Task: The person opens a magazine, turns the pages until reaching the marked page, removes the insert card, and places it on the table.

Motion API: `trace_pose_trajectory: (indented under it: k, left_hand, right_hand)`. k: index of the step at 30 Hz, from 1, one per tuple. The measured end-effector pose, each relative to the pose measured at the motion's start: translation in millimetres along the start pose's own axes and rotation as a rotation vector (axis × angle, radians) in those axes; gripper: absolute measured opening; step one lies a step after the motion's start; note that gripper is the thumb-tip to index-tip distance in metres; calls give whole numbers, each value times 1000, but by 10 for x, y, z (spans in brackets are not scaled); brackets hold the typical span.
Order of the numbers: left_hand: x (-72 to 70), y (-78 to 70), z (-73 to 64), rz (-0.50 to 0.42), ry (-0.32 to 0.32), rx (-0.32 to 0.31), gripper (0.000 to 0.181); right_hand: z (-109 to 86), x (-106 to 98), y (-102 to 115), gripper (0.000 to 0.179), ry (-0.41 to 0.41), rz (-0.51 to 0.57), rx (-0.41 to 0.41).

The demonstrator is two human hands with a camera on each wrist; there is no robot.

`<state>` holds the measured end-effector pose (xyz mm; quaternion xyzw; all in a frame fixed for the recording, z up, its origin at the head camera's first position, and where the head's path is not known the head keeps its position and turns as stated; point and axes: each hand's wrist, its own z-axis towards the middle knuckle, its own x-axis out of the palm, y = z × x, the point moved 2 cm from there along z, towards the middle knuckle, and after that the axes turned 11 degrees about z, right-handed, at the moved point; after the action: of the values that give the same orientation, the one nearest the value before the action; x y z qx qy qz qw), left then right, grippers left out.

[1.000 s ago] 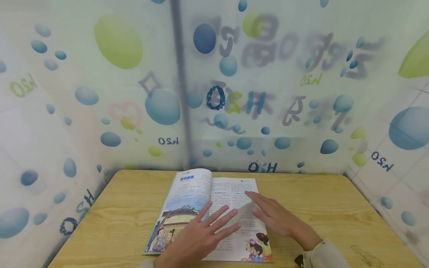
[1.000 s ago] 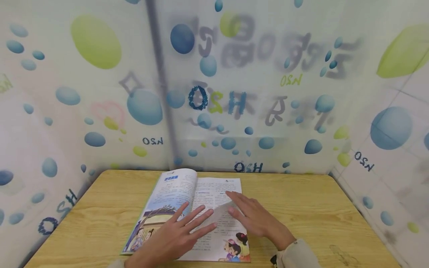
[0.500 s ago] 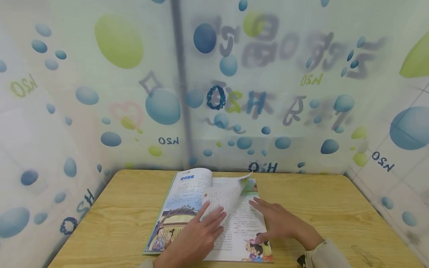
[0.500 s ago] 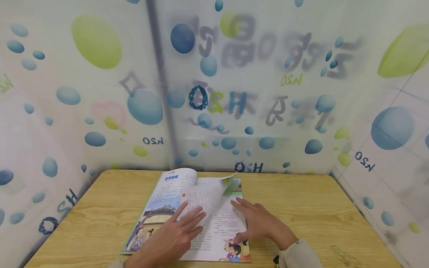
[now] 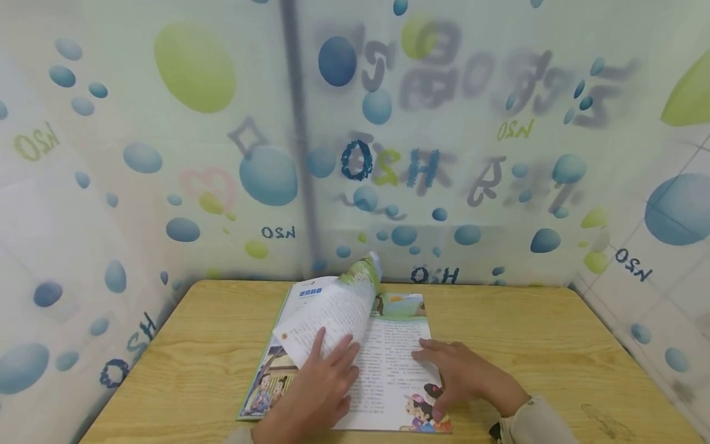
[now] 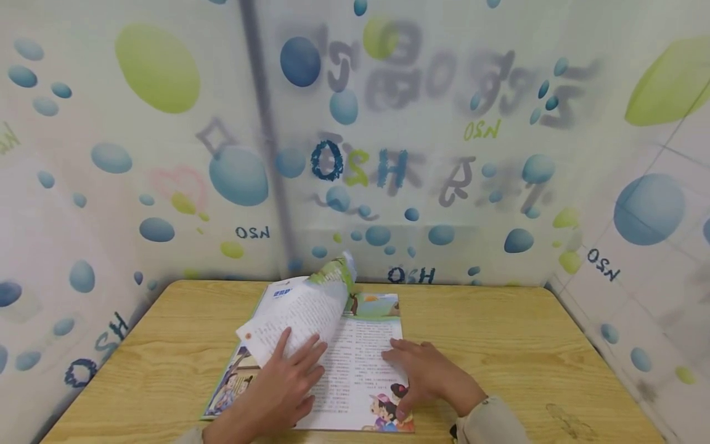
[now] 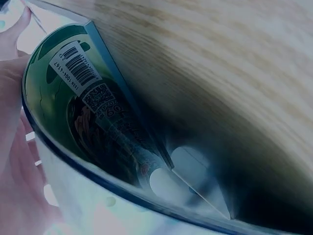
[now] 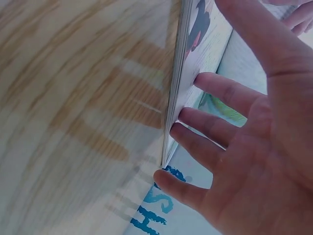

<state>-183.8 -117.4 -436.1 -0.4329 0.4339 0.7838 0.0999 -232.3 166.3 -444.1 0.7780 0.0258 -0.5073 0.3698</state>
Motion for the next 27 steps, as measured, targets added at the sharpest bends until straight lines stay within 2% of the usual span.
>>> trace_pose_trajectory:
  k: [2,5,9,19,27]
  left_hand:
    - [-1,15,-3,16,24,-16,41]
    - [-7,33,-5,0,114,-42,45]
    - [-4,48,-12,-88,200,-90,48]
    - [4,87,-56,-258,231,-215,50]
    - [22,93,-64,-317,258,-236,50]
  right_hand:
    - [-3,-4,6,102,-3,-6,-1]
    - [-1,-5,10,102,-4,-2,1]
    - [11,3,3,101,4,5,8]
    - [27,14,-20,100,-1,-15,3]
    - [34,25,-32,99,-19,-23,17]
